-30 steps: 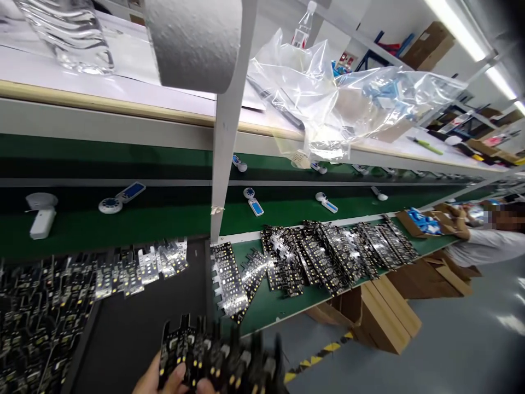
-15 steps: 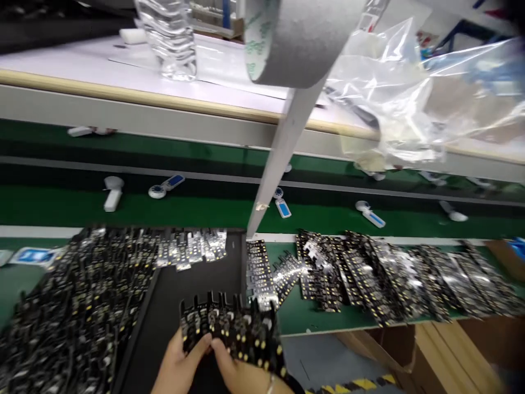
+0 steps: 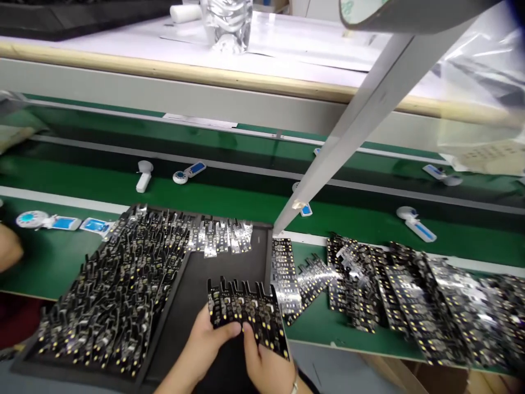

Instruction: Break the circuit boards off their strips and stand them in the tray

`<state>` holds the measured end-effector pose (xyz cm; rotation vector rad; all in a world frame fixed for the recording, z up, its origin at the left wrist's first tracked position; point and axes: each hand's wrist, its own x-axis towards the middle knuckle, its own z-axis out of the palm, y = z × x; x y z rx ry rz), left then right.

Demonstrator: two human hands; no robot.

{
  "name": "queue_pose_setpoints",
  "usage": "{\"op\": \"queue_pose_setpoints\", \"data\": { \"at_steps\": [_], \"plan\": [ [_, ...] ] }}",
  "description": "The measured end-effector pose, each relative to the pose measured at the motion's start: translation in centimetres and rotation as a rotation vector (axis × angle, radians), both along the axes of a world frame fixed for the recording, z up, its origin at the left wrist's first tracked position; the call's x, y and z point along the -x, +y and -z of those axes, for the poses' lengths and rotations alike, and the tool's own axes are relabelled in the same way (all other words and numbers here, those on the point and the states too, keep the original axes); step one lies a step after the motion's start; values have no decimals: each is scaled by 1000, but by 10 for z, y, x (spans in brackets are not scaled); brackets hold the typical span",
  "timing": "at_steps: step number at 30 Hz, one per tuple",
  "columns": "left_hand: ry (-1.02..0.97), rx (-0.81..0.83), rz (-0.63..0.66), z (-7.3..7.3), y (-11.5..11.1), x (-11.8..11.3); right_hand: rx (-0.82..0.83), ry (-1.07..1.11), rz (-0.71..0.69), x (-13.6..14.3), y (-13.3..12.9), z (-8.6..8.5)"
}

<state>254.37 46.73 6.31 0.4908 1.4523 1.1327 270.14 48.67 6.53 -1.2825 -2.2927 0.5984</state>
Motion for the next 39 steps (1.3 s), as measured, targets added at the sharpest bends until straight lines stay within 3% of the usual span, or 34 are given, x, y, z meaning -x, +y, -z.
{"op": "queue_pose_setpoints", "data": {
  "at_steps": [3,6,8,13,17,24,28,30,32,35,39],
  "plan": [
    [179,6,-6,2,6,0,120,26,43,8,5,-3],
    [-137,15,-59,0,10,-3,129,99,18,8,15,-7],
    [-324,38,-96,-1,12,-4,236,167,-26,6,21,-7],
    [-385,22,-93,-2,20,-3,557,412,99,-2,26,3],
    [-268,-8,-48,1,28,-3,534,393,65,1,31,8],
    [81,8,-83,21,38,-5,488,93,155,11,47,13],
    [281,9,-97,33,59,-2,466,14,203,24,63,21],
    [387,5,-113,37,77,5,473,73,246,34,78,26],
    [399,13,-128,39,97,14,660,270,332,45,99,32],
    [234,70,-101,39,124,29,1132,556,424,57,137,42],
    [125,138,-21,35,146,42,1474,638,403,50,172,45]
  ]
}}
